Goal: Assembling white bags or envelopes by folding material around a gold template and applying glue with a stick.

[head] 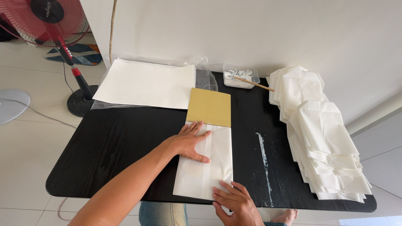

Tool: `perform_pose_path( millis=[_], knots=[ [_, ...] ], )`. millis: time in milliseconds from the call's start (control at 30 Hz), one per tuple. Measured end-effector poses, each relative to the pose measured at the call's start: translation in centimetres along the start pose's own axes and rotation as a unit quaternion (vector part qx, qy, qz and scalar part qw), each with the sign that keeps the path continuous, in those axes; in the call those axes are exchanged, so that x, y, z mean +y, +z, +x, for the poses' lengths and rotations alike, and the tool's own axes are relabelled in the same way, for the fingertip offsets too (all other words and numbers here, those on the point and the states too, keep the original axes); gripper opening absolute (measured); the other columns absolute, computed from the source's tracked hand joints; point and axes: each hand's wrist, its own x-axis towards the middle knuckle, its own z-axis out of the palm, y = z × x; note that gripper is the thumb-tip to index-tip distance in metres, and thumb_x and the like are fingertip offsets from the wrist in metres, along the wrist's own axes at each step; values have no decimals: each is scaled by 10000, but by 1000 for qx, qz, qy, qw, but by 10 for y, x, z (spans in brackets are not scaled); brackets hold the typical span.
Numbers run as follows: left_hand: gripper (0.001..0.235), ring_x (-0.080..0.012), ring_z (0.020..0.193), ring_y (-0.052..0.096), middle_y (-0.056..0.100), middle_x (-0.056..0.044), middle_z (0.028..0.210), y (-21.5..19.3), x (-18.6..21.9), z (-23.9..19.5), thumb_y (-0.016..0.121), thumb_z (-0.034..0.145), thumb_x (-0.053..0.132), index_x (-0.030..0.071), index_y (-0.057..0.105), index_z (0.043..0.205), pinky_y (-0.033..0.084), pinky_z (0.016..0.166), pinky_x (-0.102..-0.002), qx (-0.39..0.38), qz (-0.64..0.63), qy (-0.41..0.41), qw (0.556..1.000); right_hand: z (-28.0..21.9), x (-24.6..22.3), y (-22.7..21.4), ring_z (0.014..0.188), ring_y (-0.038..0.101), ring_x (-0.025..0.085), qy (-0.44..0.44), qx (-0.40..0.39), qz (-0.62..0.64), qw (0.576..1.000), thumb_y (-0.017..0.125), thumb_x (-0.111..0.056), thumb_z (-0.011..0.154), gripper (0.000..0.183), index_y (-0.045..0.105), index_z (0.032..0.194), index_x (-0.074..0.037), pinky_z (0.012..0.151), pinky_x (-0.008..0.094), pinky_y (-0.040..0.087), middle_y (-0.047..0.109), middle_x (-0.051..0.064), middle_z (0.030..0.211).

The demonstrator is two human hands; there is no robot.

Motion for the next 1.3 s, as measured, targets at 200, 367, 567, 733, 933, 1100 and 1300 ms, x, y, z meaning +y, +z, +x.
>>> perform_pose_path(
  millis=[200,367,567,733,933,1100,1300],
  knots=[
    [1394,-231,1581,-273,-328,-71,1699,-7,5,21,609,626,813,244,-146,1651,-101,1287,-454,-39,23,-47,998,-45,28,26,1280,649,278,-133,22,-108,985,792,-228,886,380,742,1235,-86,1073,398,527,719,63,1323],
    [1423,-263,1598,-196,-289,-34,1718,-13,19,33,707,651,757,234,-159,1652,304,1226,-536,-77,69,-108,989,-71,43,26,1413,505,246,-88,-105,-92,986,730,-308,998,497,615,1428,-87,1136,384,434,585,73,1502],
    [1449,-261,1593,-221,-337,-53,1698,-10,15,33,712,649,755,222,-204,1638,55,1300,-508,-76,49,-101,991,-6,17,-30,1366,566,347,27,-43,-24,998,695,-90,911,359,714,1267,-50,1077,469,492,761,69,1284],
    [1459,-273,1588,-236,-355,-62,1689,-8,15,36,702,647,759,214,-228,1630,30,1300,-509,-81,52,-99,990,34,24,-49,1482,406,341,105,-106,-23,989,596,-153,988,375,667,1351,-90,1128,473,412,727,34,1359],
    [1439,-259,1584,-255,-365,-56,1687,-9,19,29,702,672,743,213,-231,1631,13,1303,-491,-90,45,-102,990,62,48,-44,1500,384,298,152,-136,-18,979,560,-184,1008,396,631,1380,-71,1189,436,353,690,26,1403],
    [1443,-260,1578,-276,-385,-58,1680,-9,18,30,688,684,747,196,-261,1621,-8,1300,-491,-96,53,-100,989,78,73,-43,1518,351,312,162,-149,-21,975,531,-183,1021,419,596,1423,-84,1185,436,346,629,37,1472],
    [1431,-267,1582,-265,-381,-62,1683,-13,21,27,695,700,732,194,-255,1624,-16,1300,-501,-101,53,-102,988,102,104,-39,1530,318,329,163,-159,-45,973,536,-184,1021,432,583,1445,-113,1174,460,347,589,21,1506]
  ],
)
